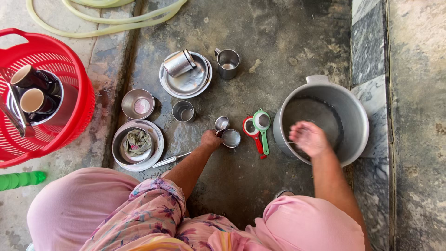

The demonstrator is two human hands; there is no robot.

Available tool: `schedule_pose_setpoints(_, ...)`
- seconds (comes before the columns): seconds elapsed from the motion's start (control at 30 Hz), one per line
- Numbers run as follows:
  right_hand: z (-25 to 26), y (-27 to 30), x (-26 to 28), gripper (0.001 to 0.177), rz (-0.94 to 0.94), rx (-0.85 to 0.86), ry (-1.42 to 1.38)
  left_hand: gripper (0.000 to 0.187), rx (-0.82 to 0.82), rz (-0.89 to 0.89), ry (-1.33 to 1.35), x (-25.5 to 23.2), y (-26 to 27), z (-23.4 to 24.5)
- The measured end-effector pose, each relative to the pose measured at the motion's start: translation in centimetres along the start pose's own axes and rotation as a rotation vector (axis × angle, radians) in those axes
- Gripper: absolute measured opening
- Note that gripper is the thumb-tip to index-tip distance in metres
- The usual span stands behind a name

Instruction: The person washes several metal dishes and a tea strainer with a cloth and water, rinsing them one by one under a faucet and placing them into a red basket.

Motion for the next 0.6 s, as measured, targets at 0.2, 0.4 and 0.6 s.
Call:
schedule_pose_setpoints(0.2,-17.4,0.0,-4.5,0.021,-0.107,-0.207,0.889,0.029,0.004,-0.057,-0.077,-0.3,-1.3,-1.4)
schedule_pose_setpoints(0.4,-3.3,1.8,4.4,0.019,0.541,-1.133,0.556,0.023,0.211,-0.148,0.219,-5.5,-0.1,0.6)
schedule_pose_setpoints(0.6,3.6,0.5,2.4,0.029,0.034,-0.638,0.119,0.01,0.494,-0.088,0.442,-10.2,0.2,4.9)
Point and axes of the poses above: each hand's wrist, its own y-axis away from the middle knuckle, its own z-axis out of the back of the hand, x = y × z, the point moved 2 cm from there along -y, towards the middle knuckle, and after that the axes turned 15 degrees about -z, right-handed, at the moved point
